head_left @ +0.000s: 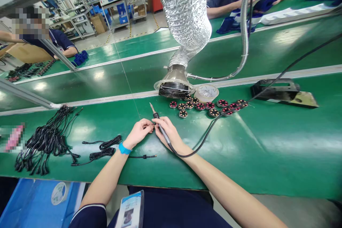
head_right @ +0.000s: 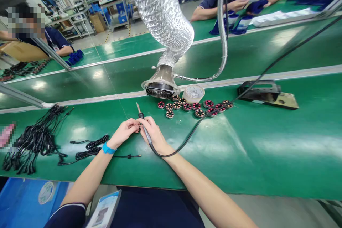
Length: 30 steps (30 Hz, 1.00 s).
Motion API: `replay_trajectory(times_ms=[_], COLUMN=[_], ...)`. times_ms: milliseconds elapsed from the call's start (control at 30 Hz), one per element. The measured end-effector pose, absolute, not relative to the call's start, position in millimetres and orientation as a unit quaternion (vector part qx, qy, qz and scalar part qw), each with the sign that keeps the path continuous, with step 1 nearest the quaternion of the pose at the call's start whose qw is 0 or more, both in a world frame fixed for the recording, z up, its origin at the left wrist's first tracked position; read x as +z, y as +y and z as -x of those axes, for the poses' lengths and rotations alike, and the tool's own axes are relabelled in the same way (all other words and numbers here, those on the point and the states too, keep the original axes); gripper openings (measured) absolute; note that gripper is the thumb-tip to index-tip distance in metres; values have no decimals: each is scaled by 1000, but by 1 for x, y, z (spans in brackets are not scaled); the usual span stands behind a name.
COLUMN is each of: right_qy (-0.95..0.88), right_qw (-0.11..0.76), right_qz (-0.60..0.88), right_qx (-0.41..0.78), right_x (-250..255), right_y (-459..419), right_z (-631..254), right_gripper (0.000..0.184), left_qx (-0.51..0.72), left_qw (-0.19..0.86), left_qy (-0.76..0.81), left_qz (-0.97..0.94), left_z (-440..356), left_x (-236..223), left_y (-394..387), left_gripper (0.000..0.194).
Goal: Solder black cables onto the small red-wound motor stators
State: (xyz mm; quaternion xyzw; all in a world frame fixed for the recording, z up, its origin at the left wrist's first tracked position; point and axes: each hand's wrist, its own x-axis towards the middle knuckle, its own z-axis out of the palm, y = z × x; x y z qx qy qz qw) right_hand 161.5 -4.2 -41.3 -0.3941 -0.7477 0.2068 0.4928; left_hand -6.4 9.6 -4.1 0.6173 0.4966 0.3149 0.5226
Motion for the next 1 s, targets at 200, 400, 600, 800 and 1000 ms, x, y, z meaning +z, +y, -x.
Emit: replay_trajectory(times_ms=[200, 400, 600, 800, 1000], right_qy=[-757, -707, -623, -647, -692], right_qw=[480, 527, 560, 568, 551], right_qz=[392, 410, 481, 487, 454], right_qx=[208, 235, 259, 148, 103], right_x=[-44, -29, 0, -12, -19], right_y=[-5, -8, -29, -61, -65], right_z=[-162, -162, -177, -187, -187], right_gripper=[39, 39, 22, 12, 11], left_qx=[321, 321, 309, 301, 303], left_qw=[553, 539, 528, 517, 514], left_qy=[507, 533, 550, 555, 544], left_qz=[-578, -568, -569, -577, -590], left_z=[1, 3, 5, 3, 3], left_x=[0, -7, -8, -8, -7], left_y=[9, 10, 10, 8, 6], left_gripper=[26, 24, 26, 23, 23])
